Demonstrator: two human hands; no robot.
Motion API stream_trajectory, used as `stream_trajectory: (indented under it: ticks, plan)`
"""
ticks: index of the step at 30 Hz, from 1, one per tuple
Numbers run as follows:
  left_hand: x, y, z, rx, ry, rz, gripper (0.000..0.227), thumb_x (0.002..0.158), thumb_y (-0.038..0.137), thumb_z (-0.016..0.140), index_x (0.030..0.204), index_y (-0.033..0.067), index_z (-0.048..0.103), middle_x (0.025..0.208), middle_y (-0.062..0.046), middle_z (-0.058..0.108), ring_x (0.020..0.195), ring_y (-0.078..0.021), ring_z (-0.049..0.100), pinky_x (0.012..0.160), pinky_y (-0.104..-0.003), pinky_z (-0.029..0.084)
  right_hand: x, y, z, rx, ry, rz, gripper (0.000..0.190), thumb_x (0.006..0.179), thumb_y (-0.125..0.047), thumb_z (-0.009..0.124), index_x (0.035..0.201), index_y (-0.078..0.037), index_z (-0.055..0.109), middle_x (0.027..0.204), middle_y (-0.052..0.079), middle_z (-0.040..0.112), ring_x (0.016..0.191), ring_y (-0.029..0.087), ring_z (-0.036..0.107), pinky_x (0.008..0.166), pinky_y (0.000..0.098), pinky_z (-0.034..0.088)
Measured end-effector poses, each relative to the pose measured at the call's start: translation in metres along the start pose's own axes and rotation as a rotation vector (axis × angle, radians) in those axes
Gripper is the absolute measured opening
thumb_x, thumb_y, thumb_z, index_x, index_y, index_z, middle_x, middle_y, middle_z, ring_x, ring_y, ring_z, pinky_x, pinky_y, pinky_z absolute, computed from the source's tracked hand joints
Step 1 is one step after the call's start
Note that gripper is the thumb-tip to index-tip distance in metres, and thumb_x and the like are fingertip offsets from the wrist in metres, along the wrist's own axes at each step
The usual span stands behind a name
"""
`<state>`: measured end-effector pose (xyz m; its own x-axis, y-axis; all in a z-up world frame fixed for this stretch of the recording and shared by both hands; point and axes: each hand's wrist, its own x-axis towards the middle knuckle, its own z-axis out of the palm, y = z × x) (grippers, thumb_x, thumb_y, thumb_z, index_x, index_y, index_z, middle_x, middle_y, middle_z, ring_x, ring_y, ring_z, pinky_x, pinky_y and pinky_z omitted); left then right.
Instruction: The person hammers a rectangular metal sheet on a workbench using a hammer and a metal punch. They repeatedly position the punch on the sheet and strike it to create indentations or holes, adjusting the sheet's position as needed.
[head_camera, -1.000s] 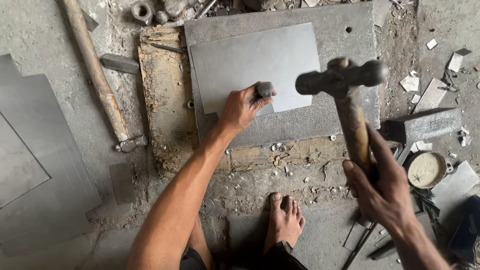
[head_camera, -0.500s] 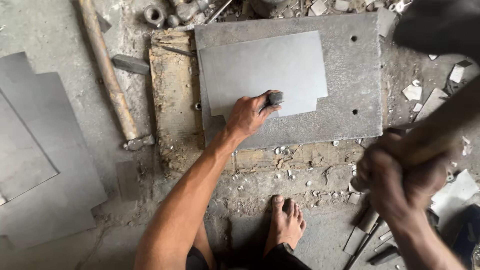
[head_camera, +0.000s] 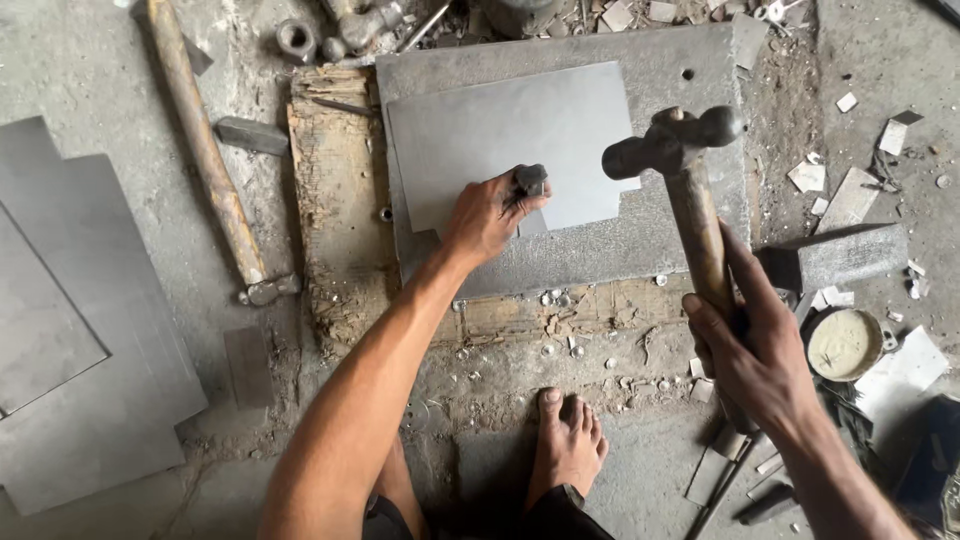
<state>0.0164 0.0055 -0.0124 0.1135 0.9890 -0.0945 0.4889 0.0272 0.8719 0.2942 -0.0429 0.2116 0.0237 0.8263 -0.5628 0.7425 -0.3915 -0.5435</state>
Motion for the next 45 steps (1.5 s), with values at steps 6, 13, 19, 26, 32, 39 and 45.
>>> stream_trajectory:
  ticks: [6,13,19,26,32,39,45]
  plan:
    - [-0.003,-0.002,0.007,0.008,0.106,0.16,0.039,0.105,0.043,0.062,0.123,0.0097,0.07,0.084,-0.004,0.077,0.048,-0.0071,0.06,0.041,-0.026,0.055,-0.012,0.005,-0.023,-0.064,0.182,-0.333,0.07,0.096,-0.018,0.063,0.16,-0.011,0.034,0.087,0.01,0.066,0.06,0.015,0.064,0.047,0.0327,0.058]
    - [-0.004,0.017,0.005,0.195,-0.042,0.101,0.029,0.107,0.034,0.058,0.12,0.0124,0.073,0.061,-0.004,0.067,0.038,-0.0099,0.048,0.032,-0.028,0.043,0.011,0.007,0.001,-0.428,-0.123,-0.195,0.041,0.107,-0.026,0.058,0.143,-0.015,0.042,0.079,0.01,0.063,0.055,0.018,0.058,0.045,0.0294,0.053]
    - [-0.051,0.044,-0.015,-0.149,0.029,0.011,0.034,0.106,0.039,0.055,0.113,0.0093,0.071,0.067,-0.002,0.068,0.042,-0.0062,0.053,0.032,-0.025,0.046,-0.021,0.077,0.048,0.246,-0.145,0.157,0.078,0.092,-0.028,0.06,0.165,-0.025,0.031,0.066,0.01,0.063,0.043,0.019,0.053,0.032,0.0357,0.047]
    - [-0.058,0.037,-0.043,0.72,0.065,0.771,0.018,0.098,0.015,0.072,0.1,0.0233,0.056,0.124,-0.007,0.07,0.111,-0.0188,0.071,0.093,-0.038,0.063,-0.081,0.176,0.104,0.891,-0.083,0.439,0.074,0.091,-0.019,0.063,0.16,-0.021,0.039,0.057,0.002,0.05,0.043,0.014,0.047,0.033,0.0274,0.038]
    - [-0.004,-0.01,-0.1,0.658,0.068,-0.136,0.112,0.084,0.067,0.078,0.164,0.0168,0.018,0.167,-0.024,0.004,0.154,-0.0482,0.015,0.119,-0.072,0.014,-0.053,0.151,0.086,-0.545,0.232,-0.068,0.064,0.09,-0.03,0.07,0.148,-0.015,0.05,0.108,0.022,0.063,0.098,0.031,0.063,0.083,0.0451,0.055]
    - [-0.001,-0.021,-0.109,0.8,-0.095,-0.336,0.124,0.078,0.091,0.058,0.167,0.0263,0.001,0.172,-0.008,-0.013,0.16,-0.0378,-0.004,0.114,-0.083,0.001,0.13,0.056,0.093,-0.722,0.046,-0.804,0.081,0.104,-0.057,0.022,0.161,-0.001,0.012,0.169,0.022,0.007,0.157,0.036,0.011,0.126,0.0537,0.007]
    - [0.002,-0.01,-0.115,0.772,-0.113,-0.391,0.125,0.077,0.091,0.056,0.166,0.0234,0.0,0.171,-0.008,-0.013,0.158,-0.0395,-0.006,0.111,-0.084,0.0,0.179,0.001,0.115,-0.631,0.053,-0.688,0.091,0.104,-0.063,0.021,0.161,0.006,0.003,0.168,0.027,0.002,0.156,0.039,0.005,0.125,0.0496,0.006]
